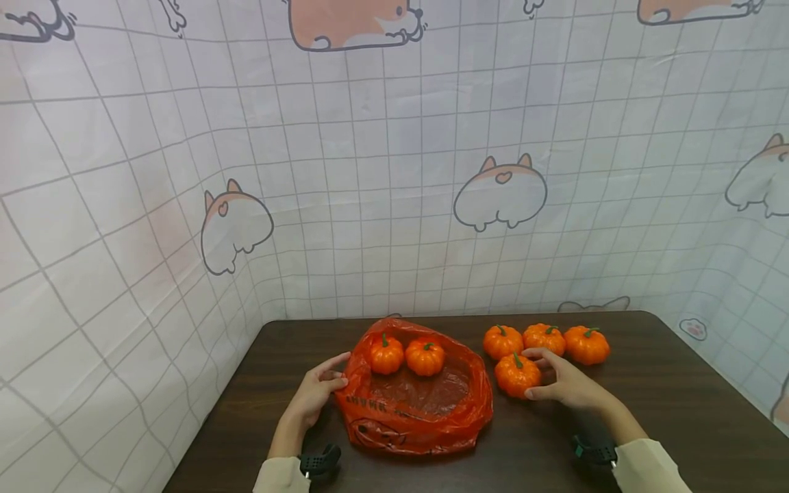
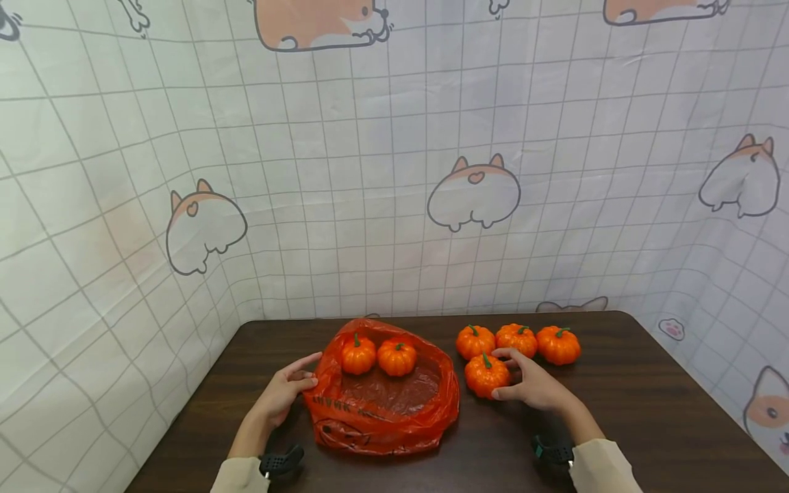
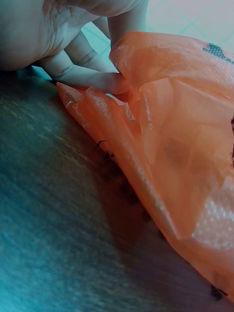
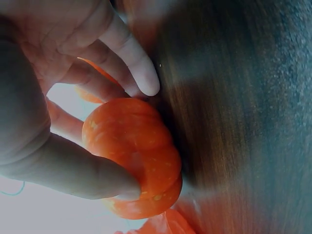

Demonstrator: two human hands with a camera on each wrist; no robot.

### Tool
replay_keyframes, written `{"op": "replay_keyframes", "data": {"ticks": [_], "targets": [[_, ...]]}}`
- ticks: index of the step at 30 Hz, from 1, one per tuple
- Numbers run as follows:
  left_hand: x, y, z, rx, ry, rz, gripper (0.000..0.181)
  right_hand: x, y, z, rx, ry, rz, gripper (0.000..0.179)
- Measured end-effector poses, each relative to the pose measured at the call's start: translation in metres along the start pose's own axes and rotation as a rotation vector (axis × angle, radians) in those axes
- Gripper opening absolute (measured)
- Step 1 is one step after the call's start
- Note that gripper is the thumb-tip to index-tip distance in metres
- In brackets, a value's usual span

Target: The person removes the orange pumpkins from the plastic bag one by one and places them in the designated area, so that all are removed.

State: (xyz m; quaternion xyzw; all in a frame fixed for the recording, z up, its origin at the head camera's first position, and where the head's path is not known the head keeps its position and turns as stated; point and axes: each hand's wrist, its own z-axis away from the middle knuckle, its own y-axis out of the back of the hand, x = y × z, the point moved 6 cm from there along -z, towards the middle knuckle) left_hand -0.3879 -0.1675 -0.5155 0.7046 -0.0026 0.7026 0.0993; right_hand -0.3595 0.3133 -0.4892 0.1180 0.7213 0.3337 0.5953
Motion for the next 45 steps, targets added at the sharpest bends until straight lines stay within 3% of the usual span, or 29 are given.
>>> {"op": "replay_keyframes", "data": {"ticks": [45], "targets": [[-0.0005, -0.0001, 0.0008, 0.005, 0.0, 0.001, 0.054, 0.0009, -0.0033, -0.0009, -0.045, -0.002, -0.018, 0.076]]}}
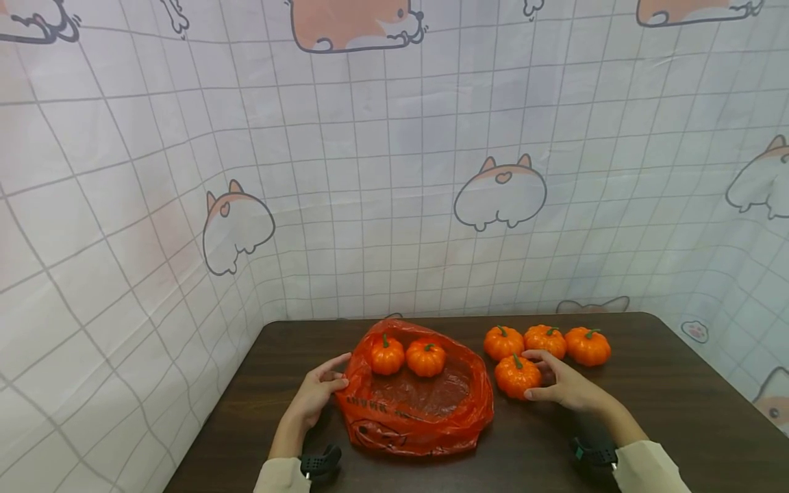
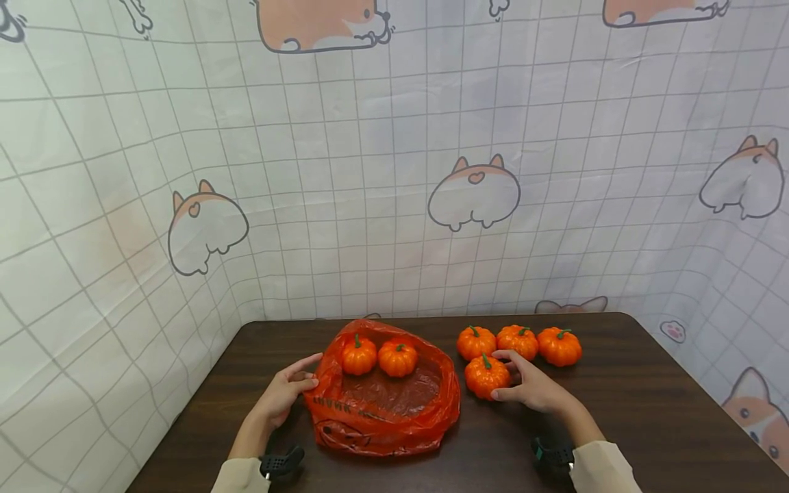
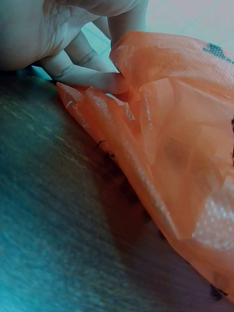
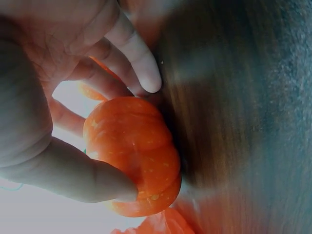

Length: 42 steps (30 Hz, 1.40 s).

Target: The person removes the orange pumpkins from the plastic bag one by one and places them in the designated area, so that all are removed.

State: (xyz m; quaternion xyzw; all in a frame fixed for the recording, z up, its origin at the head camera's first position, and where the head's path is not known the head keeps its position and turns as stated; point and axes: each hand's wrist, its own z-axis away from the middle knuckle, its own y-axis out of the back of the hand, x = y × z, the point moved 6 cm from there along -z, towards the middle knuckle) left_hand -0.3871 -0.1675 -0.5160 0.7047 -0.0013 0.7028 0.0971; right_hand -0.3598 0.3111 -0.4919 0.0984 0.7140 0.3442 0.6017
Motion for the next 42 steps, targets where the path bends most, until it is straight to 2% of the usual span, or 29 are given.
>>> {"op": "replay_keyframes", "data": {"ticks": [6, 12, 32, 38, 42], "targets": [[-0.001, 0.0, -0.001, 0.01, -0.001, -0.003, 0.053, -0.006, 0.001, 0.001, -0.01, 0.005, -0.002, 0.079], [-0.001, 0.001, -0.001, 0.013, 0.0, -0.003, 0.053, -0.012, -0.001, 0.0, 0.015, 0.03, 0.019, 0.077], [0.001, 0.0, 0.002, 0.008, -0.004, -0.009, 0.053, -0.013, 0.001, 0.0, 0.012, 0.021, 0.037, 0.076], [0.001, 0.0, 0.001, 0.001, 0.0, -0.011, 0.053, -0.023, 0.008, 0.007, 0.018, -0.029, 0.052, 0.082], [0.0, 0.0, 0.0, 0.004, 0.002, -0.01, 0.054, -0.039, 0.017, 0.009, 0.076, -0.022, 0.065, 0.079]]}}
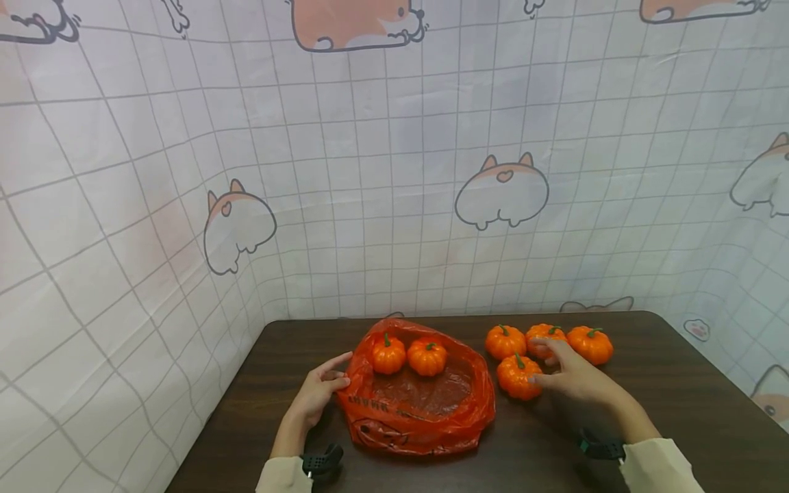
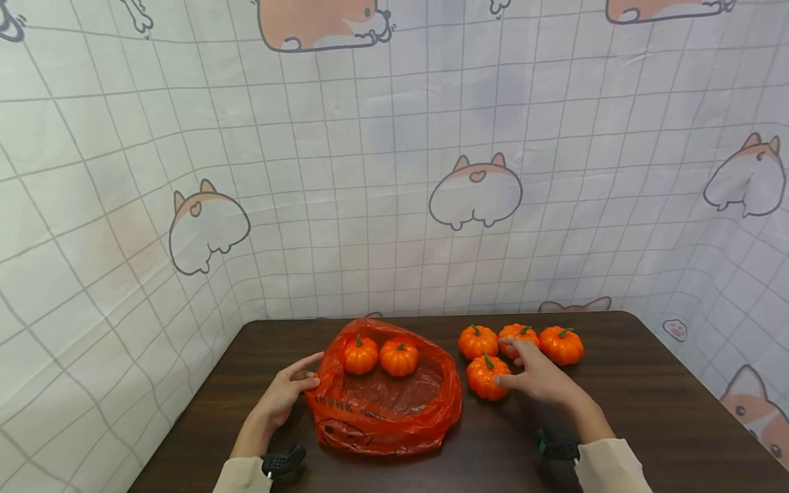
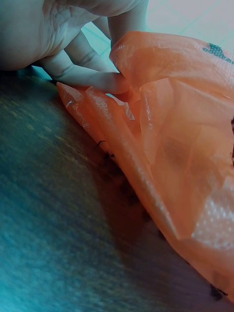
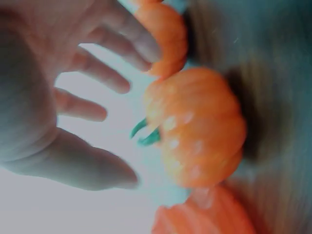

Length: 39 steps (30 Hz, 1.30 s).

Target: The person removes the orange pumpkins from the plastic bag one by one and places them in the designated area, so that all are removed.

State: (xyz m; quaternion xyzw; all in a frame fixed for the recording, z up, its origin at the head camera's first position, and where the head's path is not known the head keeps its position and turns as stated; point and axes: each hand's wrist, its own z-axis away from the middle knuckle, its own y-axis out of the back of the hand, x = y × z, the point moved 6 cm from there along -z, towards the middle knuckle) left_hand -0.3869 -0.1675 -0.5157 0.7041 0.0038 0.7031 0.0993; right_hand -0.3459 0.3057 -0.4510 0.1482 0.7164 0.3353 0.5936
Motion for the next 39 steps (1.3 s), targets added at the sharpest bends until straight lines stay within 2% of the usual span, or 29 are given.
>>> {"op": "replay_keyframes", "data": {"ticks": [3, 6, 11, 14, 18, 23, 30, 39], "targets": [[0.001, -0.001, 0.0, 0.002, 0.0, 0.003, 0.054, -0.019, 0.005, 0.001, 0.073, 0.059, 0.005, 0.069], [0.001, -0.001, 0.001, 0.001, 0.0, 0.005, 0.054, -0.039, 0.001, 0.001, 0.111, 0.133, -0.006, 0.061], [0.002, -0.001, 0.001, 0.008, -0.002, 0.003, 0.053, -0.068, -0.023, -0.004, 0.133, 0.279, -0.056, 0.049], [0.001, -0.001, 0.002, 0.01, -0.003, -0.004, 0.053, -0.083, -0.043, -0.008, 0.135, 0.333, -0.081, 0.043], [0.002, -0.002, 0.003, 0.011, 0.002, -0.008, 0.053, -0.094, -0.07, -0.017, 0.078, 0.274, -0.138, 0.045], [0.003, -0.002, 0.004, 0.011, 0.003, 0.006, 0.053, -0.096, -0.093, -0.033, 0.03, 0.168, -0.206, 0.053], [0.002, -0.002, 0.005, 0.007, 0.005, 0.003, 0.053, -0.095, -0.106, -0.059, 0.074, 0.121, -0.298, 0.055], [0.004, 0.0, 0.009, -0.001, 0.007, 0.011, 0.053, -0.098, -0.12, -0.077, 0.08, 0.051, -0.307, 0.058]]}}
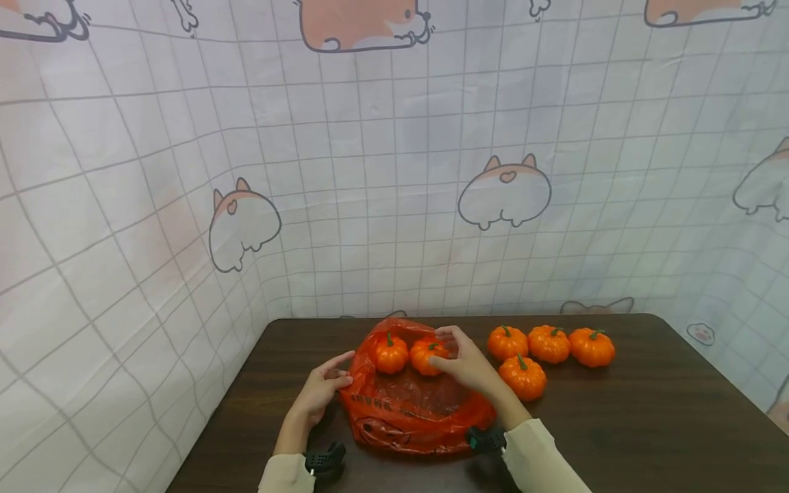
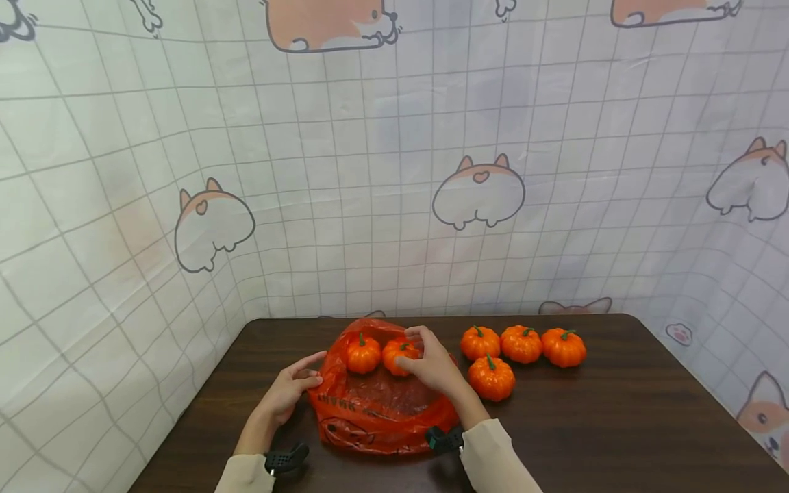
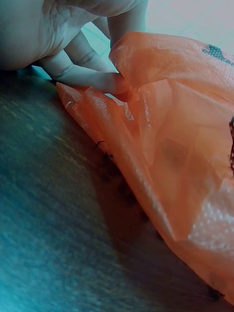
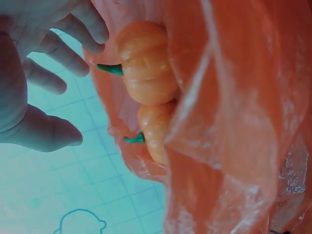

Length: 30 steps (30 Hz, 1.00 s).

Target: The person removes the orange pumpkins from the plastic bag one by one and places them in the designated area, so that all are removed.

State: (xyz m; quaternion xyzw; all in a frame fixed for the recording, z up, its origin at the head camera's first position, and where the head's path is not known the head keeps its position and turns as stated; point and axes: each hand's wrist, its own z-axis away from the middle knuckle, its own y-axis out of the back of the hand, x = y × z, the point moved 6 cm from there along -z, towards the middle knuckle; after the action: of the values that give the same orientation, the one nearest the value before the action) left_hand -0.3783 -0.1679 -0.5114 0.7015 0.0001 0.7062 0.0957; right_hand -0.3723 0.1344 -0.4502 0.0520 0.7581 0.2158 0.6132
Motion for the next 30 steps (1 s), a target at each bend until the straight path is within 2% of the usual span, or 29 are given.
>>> {"op": "replay_keyframes", "data": {"ticks": [12, 19, 30], "targets": [[0.002, 0.001, 0.0, 0.015, 0.014, -0.013, 0.052, 0.015, -0.008, -0.001, -0.017, -0.037, 0.137, 0.07], [0.001, 0.0, -0.001, 0.021, 0.014, -0.01, 0.053, 0.02, -0.012, -0.002, -0.035, -0.019, 0.183, 0.073], [0.001, 0.0, -0.001, 0.014, 0.017, -0.009, 0.053, 0.024, -0.013, -0.001, -0.017, -0.087, 0.263, 0.072]]}}
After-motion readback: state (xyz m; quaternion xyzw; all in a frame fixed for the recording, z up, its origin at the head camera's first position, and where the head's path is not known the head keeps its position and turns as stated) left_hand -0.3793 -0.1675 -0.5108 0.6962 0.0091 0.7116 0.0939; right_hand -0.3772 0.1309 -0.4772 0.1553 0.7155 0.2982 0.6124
